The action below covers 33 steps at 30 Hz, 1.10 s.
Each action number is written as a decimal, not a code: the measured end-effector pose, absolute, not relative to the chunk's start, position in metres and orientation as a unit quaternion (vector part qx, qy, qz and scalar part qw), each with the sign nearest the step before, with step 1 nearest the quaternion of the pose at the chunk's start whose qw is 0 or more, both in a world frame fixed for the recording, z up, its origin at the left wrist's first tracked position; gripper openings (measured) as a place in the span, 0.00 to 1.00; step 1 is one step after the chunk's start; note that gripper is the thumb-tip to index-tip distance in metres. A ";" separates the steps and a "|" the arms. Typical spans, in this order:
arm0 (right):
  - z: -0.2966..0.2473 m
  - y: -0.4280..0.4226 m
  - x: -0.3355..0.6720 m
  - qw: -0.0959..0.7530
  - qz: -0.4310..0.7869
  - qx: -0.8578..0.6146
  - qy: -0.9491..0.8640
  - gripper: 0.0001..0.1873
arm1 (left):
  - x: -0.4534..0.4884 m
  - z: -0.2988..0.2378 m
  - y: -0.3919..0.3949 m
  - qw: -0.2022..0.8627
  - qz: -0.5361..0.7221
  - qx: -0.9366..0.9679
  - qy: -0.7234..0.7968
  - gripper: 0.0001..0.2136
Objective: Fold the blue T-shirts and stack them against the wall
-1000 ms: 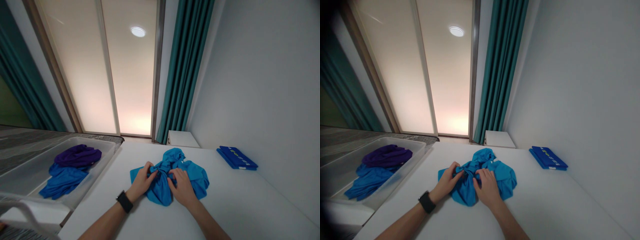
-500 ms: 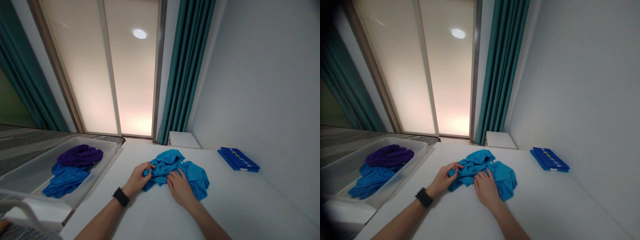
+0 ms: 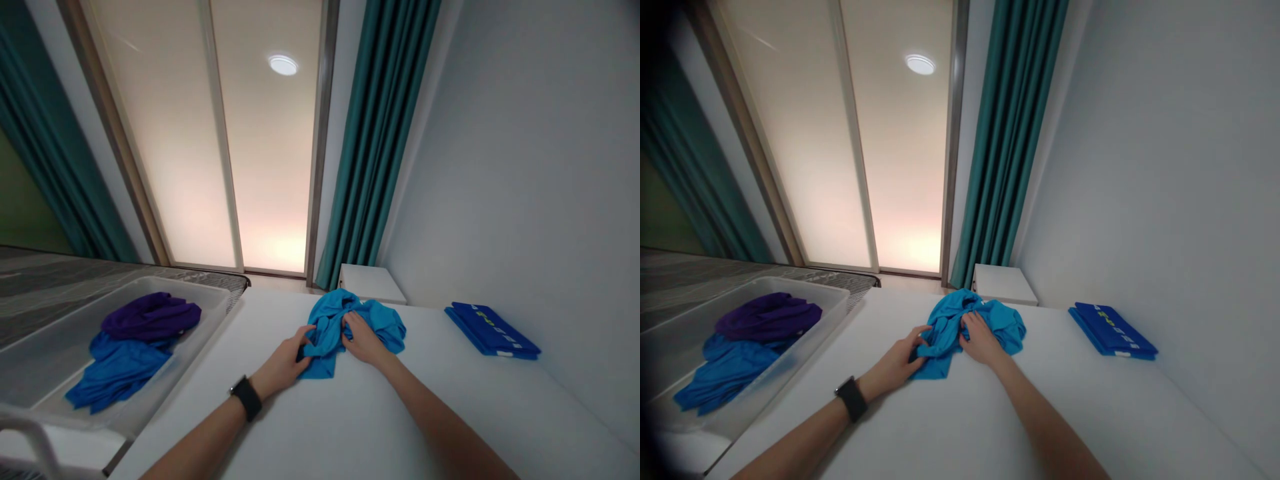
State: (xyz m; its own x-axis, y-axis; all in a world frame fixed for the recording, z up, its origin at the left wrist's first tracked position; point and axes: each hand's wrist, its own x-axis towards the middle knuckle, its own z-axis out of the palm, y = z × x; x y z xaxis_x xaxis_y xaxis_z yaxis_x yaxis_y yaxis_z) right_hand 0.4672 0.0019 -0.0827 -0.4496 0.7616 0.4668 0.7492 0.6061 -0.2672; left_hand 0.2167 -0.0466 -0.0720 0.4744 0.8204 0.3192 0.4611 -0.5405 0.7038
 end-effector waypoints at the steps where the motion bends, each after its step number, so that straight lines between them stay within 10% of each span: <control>1: -0.083 0.010 0.464 0.283 0.009 -0.444 -0.850 0.09 | 0.215 -0.072 -0.039 0.274 0.331 0.811 0.397 0.22; 10: -0.086 0.050 0.440 0.340 -0.046 -0.524 -0.780 0.30 | 0.212 -0.076 0.044 0.223 0.402 0.742 0.488 0.10; 15: -0.094 0.061 0.426 0.565 0.148 -0.543 -0.603 0.22 | 0.218 -0.078 0.069 0.233 0.430 0.721 0.491 0.09; 22: -0.085 0.045 0.394 0.598 0.393 -0.466 -0.521 0.16 | 0.204 -0.086 0.076 0.168 0.557 0.581 0.569 0.13; 33: -0.088 0.003 0.374 0.167 -0.034 -0.527 -0.833 0.22 | 0.201 -0.086 0.065 0.185 0.614 0.517 0.567 0.11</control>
State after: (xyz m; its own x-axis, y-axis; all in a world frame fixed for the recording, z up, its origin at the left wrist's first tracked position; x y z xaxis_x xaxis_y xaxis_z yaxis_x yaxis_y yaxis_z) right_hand 0.3736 0.0032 -0.0879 -0.3889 0.8664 0.3133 0.8891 0.4420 -0.1186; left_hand 0.2015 0.0649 -0.0861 -0.3962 0.8137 0.4254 0.3591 -0.2891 0.8874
